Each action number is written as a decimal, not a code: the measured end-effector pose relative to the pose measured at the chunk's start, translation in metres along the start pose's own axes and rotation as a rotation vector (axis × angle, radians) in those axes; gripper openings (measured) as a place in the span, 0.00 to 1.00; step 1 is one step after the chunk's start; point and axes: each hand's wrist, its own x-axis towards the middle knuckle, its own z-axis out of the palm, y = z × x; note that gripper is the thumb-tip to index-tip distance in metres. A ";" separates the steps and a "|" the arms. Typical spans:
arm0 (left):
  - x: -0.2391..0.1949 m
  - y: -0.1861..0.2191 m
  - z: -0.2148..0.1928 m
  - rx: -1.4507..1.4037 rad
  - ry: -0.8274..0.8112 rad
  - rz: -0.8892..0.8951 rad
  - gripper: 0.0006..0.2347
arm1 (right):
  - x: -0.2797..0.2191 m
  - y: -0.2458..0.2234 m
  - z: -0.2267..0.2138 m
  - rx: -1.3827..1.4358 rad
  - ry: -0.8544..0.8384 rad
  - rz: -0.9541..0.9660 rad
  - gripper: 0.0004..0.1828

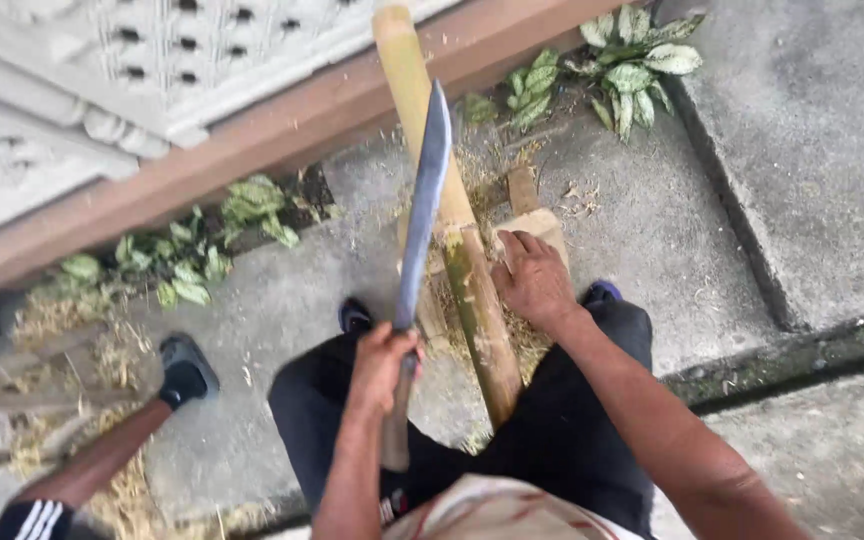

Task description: Scraping the outer skin off a bamboo pole using a machete while it rests on a wooden jig.

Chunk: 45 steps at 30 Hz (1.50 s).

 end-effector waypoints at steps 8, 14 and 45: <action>0.025 -0.002 -0.017 -0.307 0.059 -0.025 0.16 | 0.090 -0.049 0.086 -0.571 0.336 -0.433 0.46; 0.068 0.020 -0.047 -0.222 0.079 0.111 0.19 | 0.062 -0.044 0.106 -0.030 -0.160 -0.755 0.17; 0.192 0.097 -0.032 1.356 -0.111 0.091 0.28 | 0.175 0.085 -0.007 -0.666 -0.011 -0.320 0.31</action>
